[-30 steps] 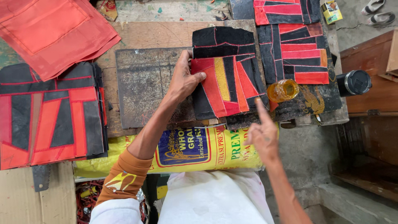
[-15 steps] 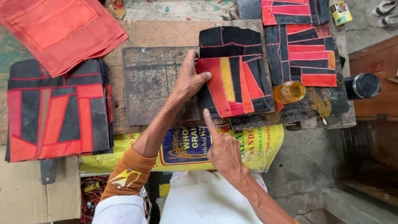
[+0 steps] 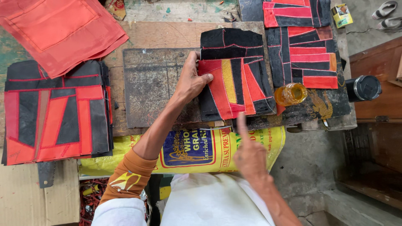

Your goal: The person sits at a workbench and handles patchwork fabric pieces one at a time, holding each up and turning it over to view both sides, then stacks the pieces on the bench. They occasionally reach toward a small jar on the bench and continue with the next piece.

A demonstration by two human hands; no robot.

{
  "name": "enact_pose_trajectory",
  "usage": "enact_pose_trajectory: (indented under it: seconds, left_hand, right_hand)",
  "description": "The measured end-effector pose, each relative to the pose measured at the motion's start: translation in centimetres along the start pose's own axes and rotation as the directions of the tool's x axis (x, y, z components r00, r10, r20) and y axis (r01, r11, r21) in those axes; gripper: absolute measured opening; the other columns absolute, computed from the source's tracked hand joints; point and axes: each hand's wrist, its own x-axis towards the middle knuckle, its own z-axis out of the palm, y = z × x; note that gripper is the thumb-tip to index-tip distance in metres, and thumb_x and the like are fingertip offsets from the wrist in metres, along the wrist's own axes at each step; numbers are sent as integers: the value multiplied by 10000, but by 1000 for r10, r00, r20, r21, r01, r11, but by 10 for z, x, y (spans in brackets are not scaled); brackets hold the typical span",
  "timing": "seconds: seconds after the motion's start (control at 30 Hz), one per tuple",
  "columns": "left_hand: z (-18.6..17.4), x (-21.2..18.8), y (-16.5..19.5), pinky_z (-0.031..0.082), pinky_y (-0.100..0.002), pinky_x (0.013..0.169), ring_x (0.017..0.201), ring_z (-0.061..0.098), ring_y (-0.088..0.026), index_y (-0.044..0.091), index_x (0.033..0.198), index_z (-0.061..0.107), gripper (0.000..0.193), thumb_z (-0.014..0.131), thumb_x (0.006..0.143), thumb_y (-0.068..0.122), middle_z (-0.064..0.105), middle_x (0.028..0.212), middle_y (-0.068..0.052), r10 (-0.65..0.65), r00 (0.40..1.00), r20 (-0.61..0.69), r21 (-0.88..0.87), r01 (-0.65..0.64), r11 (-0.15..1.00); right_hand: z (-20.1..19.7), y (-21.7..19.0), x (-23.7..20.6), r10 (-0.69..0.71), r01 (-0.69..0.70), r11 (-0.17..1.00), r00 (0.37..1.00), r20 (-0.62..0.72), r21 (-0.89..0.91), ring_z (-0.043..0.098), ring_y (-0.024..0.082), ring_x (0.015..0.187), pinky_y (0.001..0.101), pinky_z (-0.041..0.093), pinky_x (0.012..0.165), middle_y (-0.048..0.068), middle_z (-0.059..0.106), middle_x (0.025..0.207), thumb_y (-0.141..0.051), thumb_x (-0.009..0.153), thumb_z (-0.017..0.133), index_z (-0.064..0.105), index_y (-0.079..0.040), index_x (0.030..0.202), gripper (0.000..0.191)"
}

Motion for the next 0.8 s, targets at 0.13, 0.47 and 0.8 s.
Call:
enact_pose_trajectory:
  seconds: [0.13, 0.47, 0.8]
  left_hand:
    - [0, -1, -2, 560, -320, 909, 986, 646, -145, 36, 1175, 495, 434, 704, 811, -75, 651, 1057, -66, -5, 1000, 10, -21, 5, 1000]
    - [0, -1, 2, 548, -320, 928, 1003, 620, -143, 34, 1155, 499, 441, 712, 789, -88, 628, 1085, -69, 25, 1000, 9, 15, -25, 1000]
    - [1, -3, 8, 547, -326, 922, 997, 641, -147, 41, 1141, 493, 405, 703, 811, -65, 646, 1056, -63, -11, 1000, 8, 23, 11, 1000]
  right_hand:
    - [21, -31, -3, -195, 199, 976, 980, 46, -94, 496, 242, 414, 438, 433, 478, 102, 542, 465, -6, 672, 599, 281, -157, 1604, 996]
    - [-36, 40, 30, 62, -79, 974, 994, -86, -214, 565, 316, 456, 482, 459, 543, 194, 592, 516, 31, 715, 604, 337, -219, 1612, 969]
    - [-34, 40, 38, 126, -141, 974, 988, -91, -177, 608, 294, 451, 460, 489, 524, 140, 571, 497, 82, 771, 592, 269, -203, 1652, 981]
